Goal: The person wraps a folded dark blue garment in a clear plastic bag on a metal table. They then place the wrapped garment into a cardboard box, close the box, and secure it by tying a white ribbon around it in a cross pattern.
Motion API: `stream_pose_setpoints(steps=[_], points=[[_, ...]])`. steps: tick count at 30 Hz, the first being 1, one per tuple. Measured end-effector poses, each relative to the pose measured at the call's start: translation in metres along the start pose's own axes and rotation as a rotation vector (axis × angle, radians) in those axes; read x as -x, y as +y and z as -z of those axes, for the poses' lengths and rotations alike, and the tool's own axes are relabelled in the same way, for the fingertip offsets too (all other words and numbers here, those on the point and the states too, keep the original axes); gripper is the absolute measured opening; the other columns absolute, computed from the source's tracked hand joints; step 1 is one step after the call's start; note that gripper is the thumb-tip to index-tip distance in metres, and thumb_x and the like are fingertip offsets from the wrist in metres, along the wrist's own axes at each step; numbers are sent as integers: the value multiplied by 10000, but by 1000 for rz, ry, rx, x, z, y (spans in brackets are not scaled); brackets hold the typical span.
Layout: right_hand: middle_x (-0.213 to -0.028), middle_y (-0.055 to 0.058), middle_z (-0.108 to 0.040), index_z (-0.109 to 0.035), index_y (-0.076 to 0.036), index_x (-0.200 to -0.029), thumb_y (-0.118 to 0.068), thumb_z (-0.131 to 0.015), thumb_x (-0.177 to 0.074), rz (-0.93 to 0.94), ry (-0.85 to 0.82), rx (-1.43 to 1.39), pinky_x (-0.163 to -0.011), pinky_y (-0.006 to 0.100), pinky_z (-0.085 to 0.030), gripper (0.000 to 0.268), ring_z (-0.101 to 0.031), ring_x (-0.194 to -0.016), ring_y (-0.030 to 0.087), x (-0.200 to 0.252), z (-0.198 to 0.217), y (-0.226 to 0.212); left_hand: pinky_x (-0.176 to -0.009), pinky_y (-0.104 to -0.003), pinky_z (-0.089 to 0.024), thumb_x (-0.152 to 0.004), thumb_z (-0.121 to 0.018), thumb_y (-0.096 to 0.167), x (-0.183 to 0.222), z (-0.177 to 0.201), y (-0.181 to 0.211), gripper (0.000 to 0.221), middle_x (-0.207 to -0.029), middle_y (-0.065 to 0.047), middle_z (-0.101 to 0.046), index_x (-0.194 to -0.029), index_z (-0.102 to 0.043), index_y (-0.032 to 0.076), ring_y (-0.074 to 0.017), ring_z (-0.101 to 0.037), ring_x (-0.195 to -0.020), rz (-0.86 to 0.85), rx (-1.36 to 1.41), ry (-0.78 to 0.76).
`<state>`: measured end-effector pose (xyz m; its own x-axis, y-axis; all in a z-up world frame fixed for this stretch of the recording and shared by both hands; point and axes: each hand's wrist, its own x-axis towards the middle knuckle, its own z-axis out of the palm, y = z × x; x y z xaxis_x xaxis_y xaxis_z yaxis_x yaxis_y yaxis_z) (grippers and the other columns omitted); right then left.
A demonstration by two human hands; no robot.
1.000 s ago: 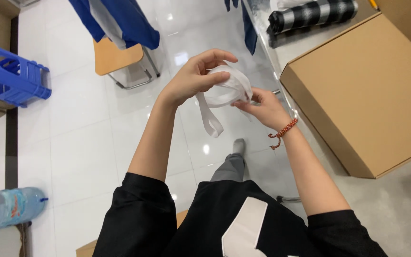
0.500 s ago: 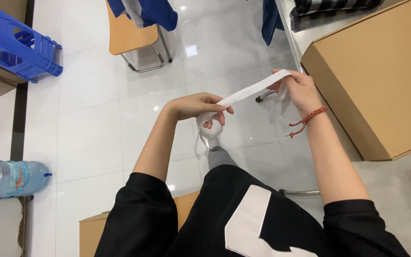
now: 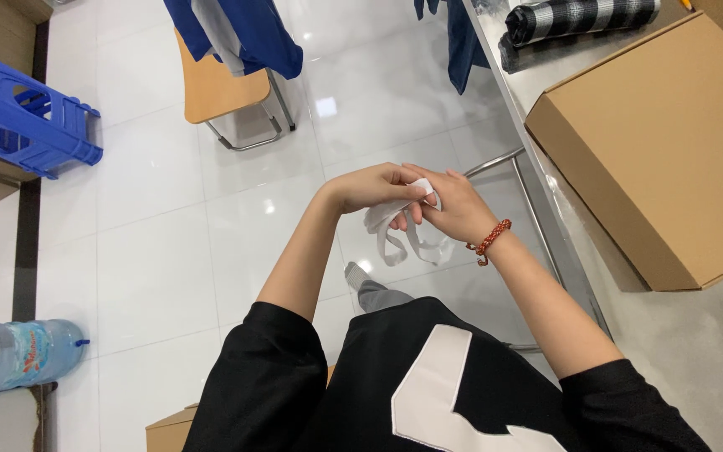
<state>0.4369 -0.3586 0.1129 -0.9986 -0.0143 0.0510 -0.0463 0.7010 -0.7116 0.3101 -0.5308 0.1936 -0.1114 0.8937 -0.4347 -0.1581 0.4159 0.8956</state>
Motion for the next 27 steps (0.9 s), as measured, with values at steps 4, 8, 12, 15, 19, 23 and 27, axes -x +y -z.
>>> stream_pose_setpoints(steps=[4, 8, 12, 15, 19, 23, 27], points=[[-1232, 121, -704, -428, -264, -1649, -121, -644, -833, -217, -74, -298, -1225, 562, -381, 856, -584, -1393, 374, 12, 39, -47, -633, -374, -694, -1053, -642, 293, 3, 3, 5, 330, -897, -181, -807, -1282, -723, 69, -260, -812, -698, -20, 10, 53], [-1204, 107, -725, -644, -226, -1436, -122, -607, -973, -190, 47, -277, -1108, 512, -444, 477, -627, -1255, 334, 9, 7, -2, -627, -377, -689, -1044, -635, 282, 17, -5, 4, 324, -883, -192, -804, -1276, -716, 70, -268, -806, -696, 25, 62, 54], [-992, 14, -807, -792, -290, -1271, -242, -577, -1111, -368, 197, -131, -910, 419, -563, 272, -752, -1027, 273, 0, -17, 46, -634, -360, -686, -1023, -647, 262, 30, -16, 5, 279, -878, -188, -808, -1184, -727, 48, -256, -804, -703, 42, 85, 40], [-1072, 67, -805, -808, -272, -1223, -369, -575, -1082, -621, 185, -43, -966, 508, -555, 289, -710, -1151, 361, 16, -26, 83, -668, -382, -695, -1027, -650, 241, 39, -11, 0, 257, -888, -185, -814, -1165, -755, 52, -262, -814, -727, 4, 72, 64], [-1089, 114, -818, -833, -235, -1200, -399, -556, -1064, -739, 90, 59, -975, 520, -557, 349, -721, -1155, 401, 53, -51, 140, -673, -382, -692, -1012, -679, 245, 50, -11, 0, 226, -872, -177, -811, -1123, -766, 67, -259, -812, -719, -17, 83, 104], [-1627, 236, -478, -424, -122, -1646, -241, -759, -935, -524, 13, -256, -1237, 584, -360, 794, -430, -1499, 429, 44, -13, 28, -687, -373, -692, -1021, -661, 275, 39, -15, -1, 262, -875, -161, -809, -1142, -757, 63, -252, -815, -724, -25, 48, 104], [-1554, 157, -590, -488, -242, -1601, -278, -721, -961, -280, 95, -317, -1221, 573, -372, 682, -466, -1477, 411, 26, 1, -30, -684, -394, -698, -1042, -626, 265, 21, -22, 2, 278, -886, -169, -813, -1156, -760, 50, -267, -825, -726, -28, 12, 81]])
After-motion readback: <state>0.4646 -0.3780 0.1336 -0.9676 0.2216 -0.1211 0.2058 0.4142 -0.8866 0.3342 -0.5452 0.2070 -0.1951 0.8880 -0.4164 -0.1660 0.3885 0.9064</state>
